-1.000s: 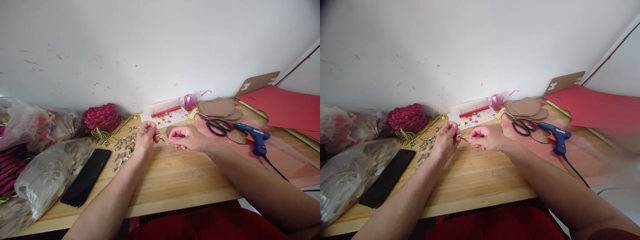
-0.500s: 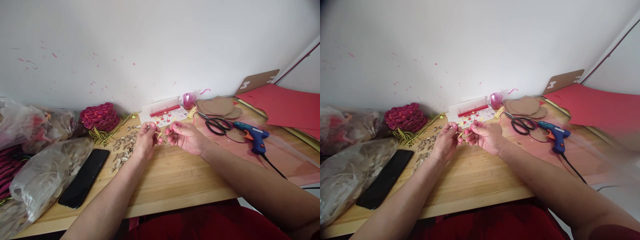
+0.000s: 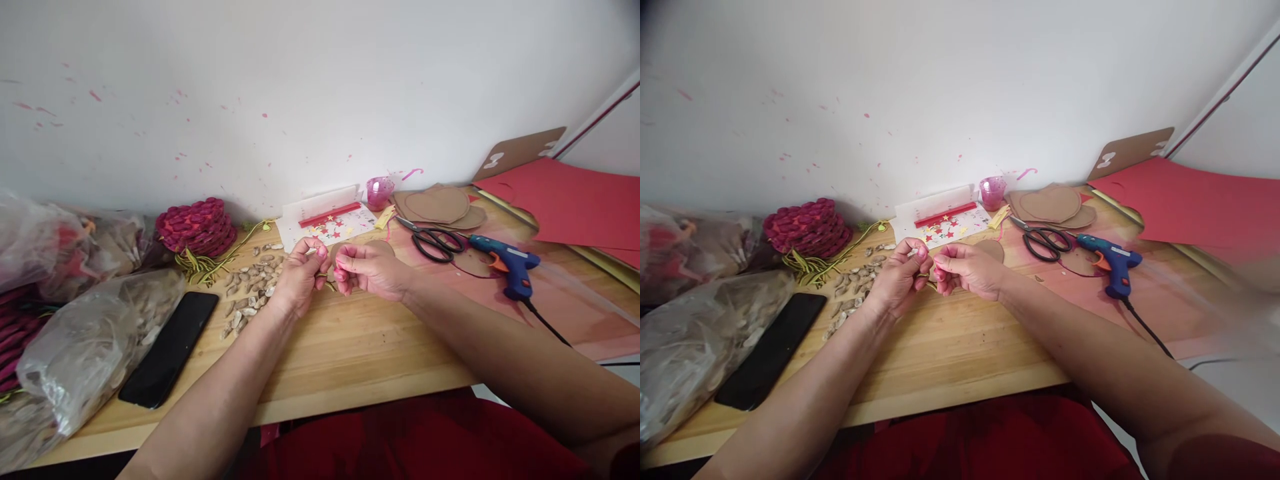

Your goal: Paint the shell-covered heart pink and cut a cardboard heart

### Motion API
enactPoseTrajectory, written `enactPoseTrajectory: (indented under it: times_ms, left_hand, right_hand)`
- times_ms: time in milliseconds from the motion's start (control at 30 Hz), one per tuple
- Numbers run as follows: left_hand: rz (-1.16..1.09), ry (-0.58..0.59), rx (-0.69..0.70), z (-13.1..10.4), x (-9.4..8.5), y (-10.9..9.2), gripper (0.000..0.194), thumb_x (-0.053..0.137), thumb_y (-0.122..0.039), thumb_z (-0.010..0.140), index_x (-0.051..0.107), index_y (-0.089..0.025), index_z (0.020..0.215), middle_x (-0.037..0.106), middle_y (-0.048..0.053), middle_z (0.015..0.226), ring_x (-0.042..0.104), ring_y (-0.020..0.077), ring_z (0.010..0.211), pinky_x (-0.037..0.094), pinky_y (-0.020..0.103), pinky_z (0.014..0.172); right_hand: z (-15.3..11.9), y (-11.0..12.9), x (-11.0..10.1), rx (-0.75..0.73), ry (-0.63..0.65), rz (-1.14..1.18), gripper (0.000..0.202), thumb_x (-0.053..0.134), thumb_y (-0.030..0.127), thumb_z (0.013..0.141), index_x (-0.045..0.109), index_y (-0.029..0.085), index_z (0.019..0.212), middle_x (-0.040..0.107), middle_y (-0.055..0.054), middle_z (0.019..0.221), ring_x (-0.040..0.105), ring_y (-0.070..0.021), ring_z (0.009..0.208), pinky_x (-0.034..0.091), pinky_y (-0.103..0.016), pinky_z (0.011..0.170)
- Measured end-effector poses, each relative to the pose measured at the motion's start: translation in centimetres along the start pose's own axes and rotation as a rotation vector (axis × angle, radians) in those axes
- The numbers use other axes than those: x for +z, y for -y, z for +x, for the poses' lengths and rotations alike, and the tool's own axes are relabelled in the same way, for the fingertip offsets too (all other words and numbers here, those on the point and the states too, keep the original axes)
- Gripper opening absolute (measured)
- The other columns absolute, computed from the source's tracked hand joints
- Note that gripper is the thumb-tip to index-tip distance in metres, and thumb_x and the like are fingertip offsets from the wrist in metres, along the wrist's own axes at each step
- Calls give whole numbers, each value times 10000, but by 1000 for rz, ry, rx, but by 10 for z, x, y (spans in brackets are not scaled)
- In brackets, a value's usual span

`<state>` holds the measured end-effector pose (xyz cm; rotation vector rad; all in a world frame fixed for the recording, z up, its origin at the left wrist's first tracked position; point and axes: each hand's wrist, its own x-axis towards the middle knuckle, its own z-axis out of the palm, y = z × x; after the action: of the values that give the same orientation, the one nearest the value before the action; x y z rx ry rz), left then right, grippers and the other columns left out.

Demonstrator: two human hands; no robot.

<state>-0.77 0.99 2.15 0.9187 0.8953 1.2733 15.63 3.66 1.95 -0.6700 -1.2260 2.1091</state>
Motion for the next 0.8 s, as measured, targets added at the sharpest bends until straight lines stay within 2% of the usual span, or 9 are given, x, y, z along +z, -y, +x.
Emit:
enactPoseTrajectory:
  times_ms: [300, 433, 567, 667, 800]
  left_hand:
    - [45, -10, -10, 0, -1, 5, 401, 840, -413, 717, 510, -226, 847, 469, -91, 507, 372, 64, 425, 268, 145, 377]
    - [97, -31, 13, 2, -3, 6, 421, 837, -466, 719, 523, -224, 861, 509, -83, 546, 436, 68, 426, 313, 152, 375]
    - [155, -87, 40, 1, -3, 5, 426, 847, -479, 711, 557, -206, 864, 579, -68, 696, 472, 45, 414, 396, 171, 379]
    - [165, -66, 18, -1, -2, 4, 415, 842, -480, 723, 567, -203, 867, 624, -50, 774, 517, 49, 409, 399, 178, 373]
    - [161, -39, -1, -2, -2, 4, 435, 795, -557, 753, 595, -192, 880, 639, -31, 715, 580, 94, 416, 420, 197, 384]
  right_hand:
    - [1, 0, -4, 17, 3, -115, 459, 860, 502, 711, 545, 173, 762, 634, 47, 641, 633, -106, 541, 517, -260, 567]
    - [2, -1, -2, -25, -67, -186, 445, 842, 508, 728, 552, 173, 764, 643, 40, 641, 633, -105, 531, 523, -256, 547]
    - [0, 2, 2, -32, -178, -277, 344, 822, 413, 776, 588, 182, 874, 620, 58, 599, 614, -102, 488, 509, -235, 486]
    - [-1, 5, 4, 16, -189, -280, 308, 815, 357, 775, 641, 174, 952, 594, 70, 532, 565, -96, 416, 473, -223, 423]
    - [-1, 7, 3, 14, -238, -191, 331, 858, 392, 695, 649, 165, 816, 529, 85, 454, 460, -65, 342, 348, -191, 346]
